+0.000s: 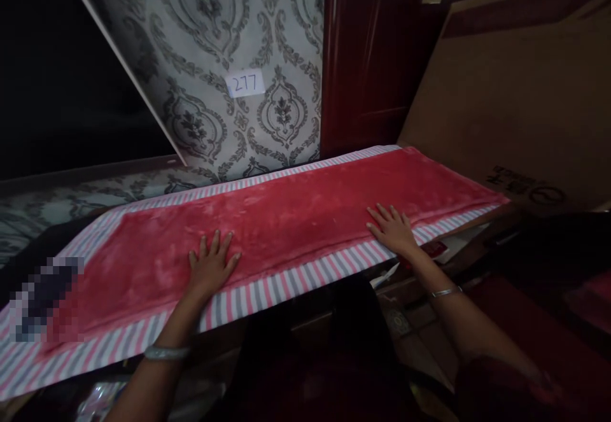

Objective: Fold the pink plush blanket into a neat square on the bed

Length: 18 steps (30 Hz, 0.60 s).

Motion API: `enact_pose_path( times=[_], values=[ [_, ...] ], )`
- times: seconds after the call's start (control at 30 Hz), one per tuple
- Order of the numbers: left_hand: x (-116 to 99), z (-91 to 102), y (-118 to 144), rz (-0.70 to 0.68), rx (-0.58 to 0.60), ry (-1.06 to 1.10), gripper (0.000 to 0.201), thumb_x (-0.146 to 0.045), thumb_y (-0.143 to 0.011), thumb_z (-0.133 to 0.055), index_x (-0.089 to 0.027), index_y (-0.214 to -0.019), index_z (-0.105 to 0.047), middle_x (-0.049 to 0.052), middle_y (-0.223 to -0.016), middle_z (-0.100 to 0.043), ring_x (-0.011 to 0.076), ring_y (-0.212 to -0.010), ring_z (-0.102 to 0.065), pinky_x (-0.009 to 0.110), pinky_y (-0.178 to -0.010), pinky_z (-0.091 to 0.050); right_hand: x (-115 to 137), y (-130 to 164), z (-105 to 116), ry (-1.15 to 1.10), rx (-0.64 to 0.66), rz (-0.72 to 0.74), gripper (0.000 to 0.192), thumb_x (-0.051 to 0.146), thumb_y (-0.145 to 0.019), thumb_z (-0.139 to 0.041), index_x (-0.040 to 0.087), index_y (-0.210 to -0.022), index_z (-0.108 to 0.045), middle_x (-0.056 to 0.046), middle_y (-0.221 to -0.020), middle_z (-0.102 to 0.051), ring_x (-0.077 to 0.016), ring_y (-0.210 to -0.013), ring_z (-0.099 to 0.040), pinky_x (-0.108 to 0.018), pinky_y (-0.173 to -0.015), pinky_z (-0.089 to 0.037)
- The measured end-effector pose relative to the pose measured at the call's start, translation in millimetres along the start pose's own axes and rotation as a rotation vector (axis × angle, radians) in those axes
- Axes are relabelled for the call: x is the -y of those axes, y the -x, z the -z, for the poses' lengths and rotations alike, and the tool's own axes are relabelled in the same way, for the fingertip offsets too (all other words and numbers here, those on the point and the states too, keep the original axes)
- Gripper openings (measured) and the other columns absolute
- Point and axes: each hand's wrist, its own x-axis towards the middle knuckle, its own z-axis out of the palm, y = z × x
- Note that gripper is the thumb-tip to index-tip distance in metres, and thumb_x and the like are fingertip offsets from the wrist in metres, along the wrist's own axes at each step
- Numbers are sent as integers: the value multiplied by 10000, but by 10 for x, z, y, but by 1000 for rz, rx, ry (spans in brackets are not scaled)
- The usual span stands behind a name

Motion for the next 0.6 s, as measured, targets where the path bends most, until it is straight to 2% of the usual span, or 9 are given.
enact_pose_path(
  times=[0.1,0.17,0.23,0.33,0.4,0.47,0.6],
  values=[
    [-46,7,12,-4,-66,21,608,-464,-961,-378,-220,-1518,-405,145,-1627,-276,431,-1488,-191,687,-1099,-269,-43,45,10,-23,-67,23,527,451,-972,-398,281,-1460,-497,-73,-1538,-454,-348,-1414,-360,-582,-1118,-297],
    [-208,37,38,-75,-150,83,542,-417,-967,-393,-165,-1432,-510,176,-1555,-398,397,-1439,-321,600,-1114,-321,35,105,77,-90,-129,82,491,428,-966,-420,226,-1382,-584,-116,-1470,-527,-344,-1378,-408,-575,-1114,-303],
    [-498,69,81,-258,-199,182,436,-354,-972,-415,-141,-1299,-607,173,-1426,-532,324,-1329,-470,478,-1107,-379,218,190,155,-219,-186,226,441,423,-957,-463,191,-1277,-656,-139,-1389,-589,-321,-1330,-461,-538,-1111,-327],
    [-1067,86,138,-582,-135,299,294,-262,-964,-463,-163,-1160,-657,131,-1248,-618,259,-1175,-562,394,-1039,-439,585,304,232,-446,-177,494,345,370,-951,-518,213,-1218,-672,-118,-1291,-633,-267,-1217,-540,-461,-1043,-422],
    [-1405,63,139,-630,-101,295,249,-225,-958,-476,-148,-1110,-657,135,-1163,-625,267,-1122,-573,411,-1002,-454,786,341,234,-513,-126,595,306,295,-950,-529,225,-1215,-664,-110,-1202,-649,-250,-1108,-578,-431,-953,-478],
    [-1623,21,109,-624,-78,259,232,-183,-954,-470,-130,-1089,-651,138,-1107,-625,275,-1103,-572,423,-992,-448,897,342,199,-495,-97,632,295,238,-944,-531,218,-1209,-660,-108,-1121,-653,-250,-1023,-583,-417,-886,-497],
    [-1721,-37,31,-617,-56,166,268,-85,-940,-411,-127,-1066,-644,127,-1058,-633,270,-1059,-577,426,-958,-455,926,286,99,-432,-159,613,297,158,-944,-489,225,-1179,-658,-91,-1026,-648,-246,-945,-571,-397,-834,-494]
  ],
)
